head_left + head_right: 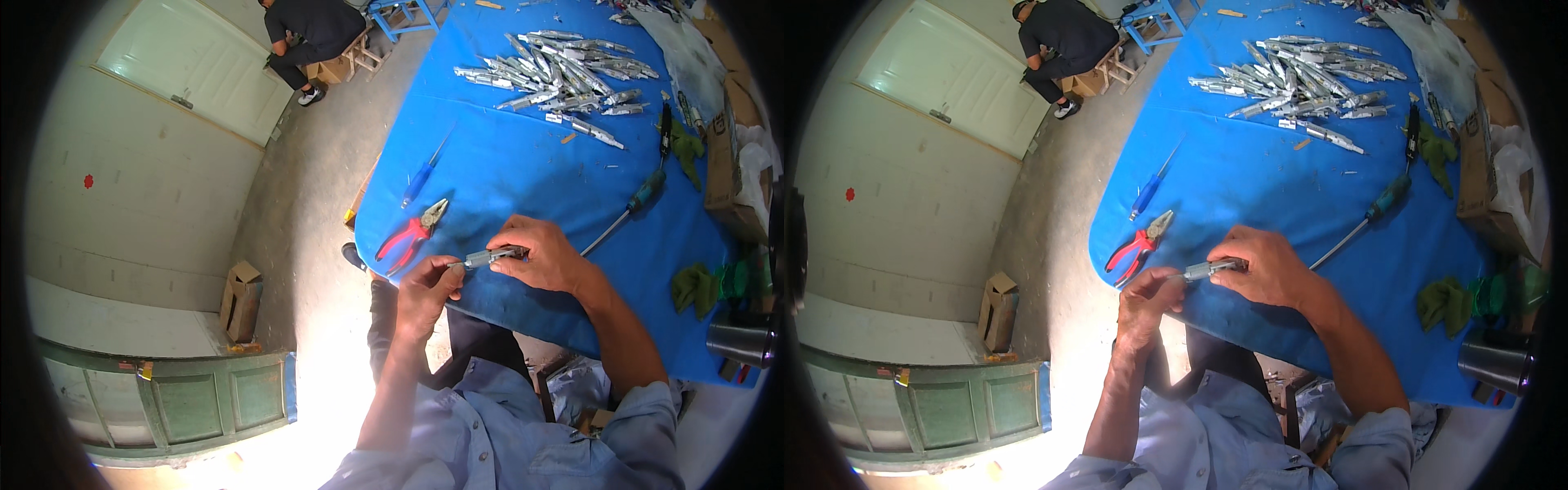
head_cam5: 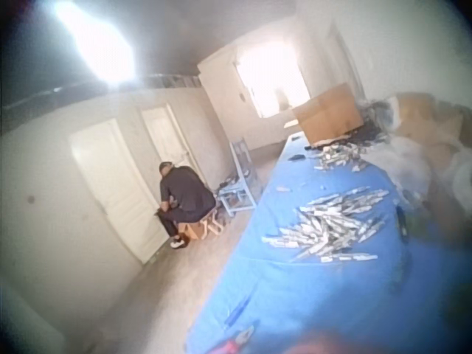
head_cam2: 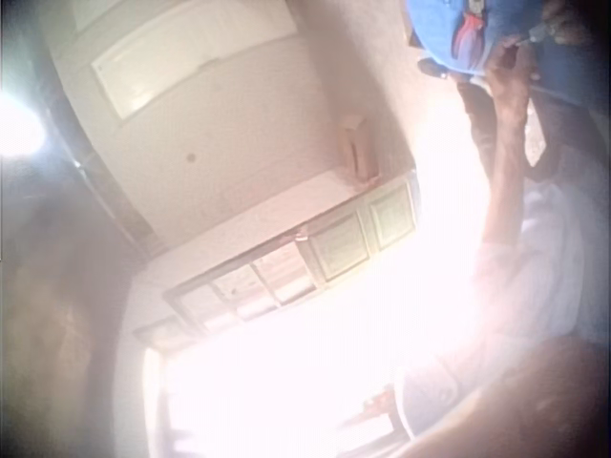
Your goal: The person attaches small metal components to a central aluminum frame, using pliers and a screwdriver to secure them before measuring the final assembly with a caliper.
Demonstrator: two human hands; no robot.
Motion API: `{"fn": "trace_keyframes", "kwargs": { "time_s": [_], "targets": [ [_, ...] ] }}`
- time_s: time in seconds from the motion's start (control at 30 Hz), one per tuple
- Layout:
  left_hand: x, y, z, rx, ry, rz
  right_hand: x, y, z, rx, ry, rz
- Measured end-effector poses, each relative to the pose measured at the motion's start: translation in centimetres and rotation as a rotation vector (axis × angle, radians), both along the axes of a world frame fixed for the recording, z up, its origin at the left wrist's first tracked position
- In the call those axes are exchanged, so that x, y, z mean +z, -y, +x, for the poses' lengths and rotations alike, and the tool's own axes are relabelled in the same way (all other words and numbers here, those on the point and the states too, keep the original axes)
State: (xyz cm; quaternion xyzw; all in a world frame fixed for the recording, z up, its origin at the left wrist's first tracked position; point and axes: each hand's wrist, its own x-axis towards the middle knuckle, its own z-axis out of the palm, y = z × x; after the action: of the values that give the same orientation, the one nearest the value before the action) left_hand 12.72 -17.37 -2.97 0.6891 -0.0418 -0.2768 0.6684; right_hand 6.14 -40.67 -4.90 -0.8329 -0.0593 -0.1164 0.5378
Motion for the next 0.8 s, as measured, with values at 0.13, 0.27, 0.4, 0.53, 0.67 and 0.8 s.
{"fn": "trace_keyframes", "kwargs": {
  "time_s": [0.13,0.27,0.4,0.53,0.67,0.8],
  "targets": [
    [0.3,0.2,-0.2,0.006,-0.013,0.008,0.0,0.1,-0.1,-0.003,0.003,0.003],
    [0.0,0.0,-0.3,-0.001,-0.022,-0.015,0.2,0.0,0.0,0.009,0.030,-0.024],
    [0.1,-0.2,-0.2,-0.024,-0.037,-0.024,0.5,-0.1,-0.1,0.009,0.021,-0.011],
    [0.4,0.2,0.0,-0.045,-0.039,-0.005,0.8,0.0,-0.1,0.004,0.007,-0.026],
    [-0.1,0.0,0.0,-0.056,-0.027,-0.024,0.7,0.0,-0.2,0.004,-0.003,-0.033],
    [-0.8,-0.1,0.0,-0.042,-0.029,-0.060,0.8,-0.1,-0.2,-0.002,-0.036,-0.026]
  ]
}}
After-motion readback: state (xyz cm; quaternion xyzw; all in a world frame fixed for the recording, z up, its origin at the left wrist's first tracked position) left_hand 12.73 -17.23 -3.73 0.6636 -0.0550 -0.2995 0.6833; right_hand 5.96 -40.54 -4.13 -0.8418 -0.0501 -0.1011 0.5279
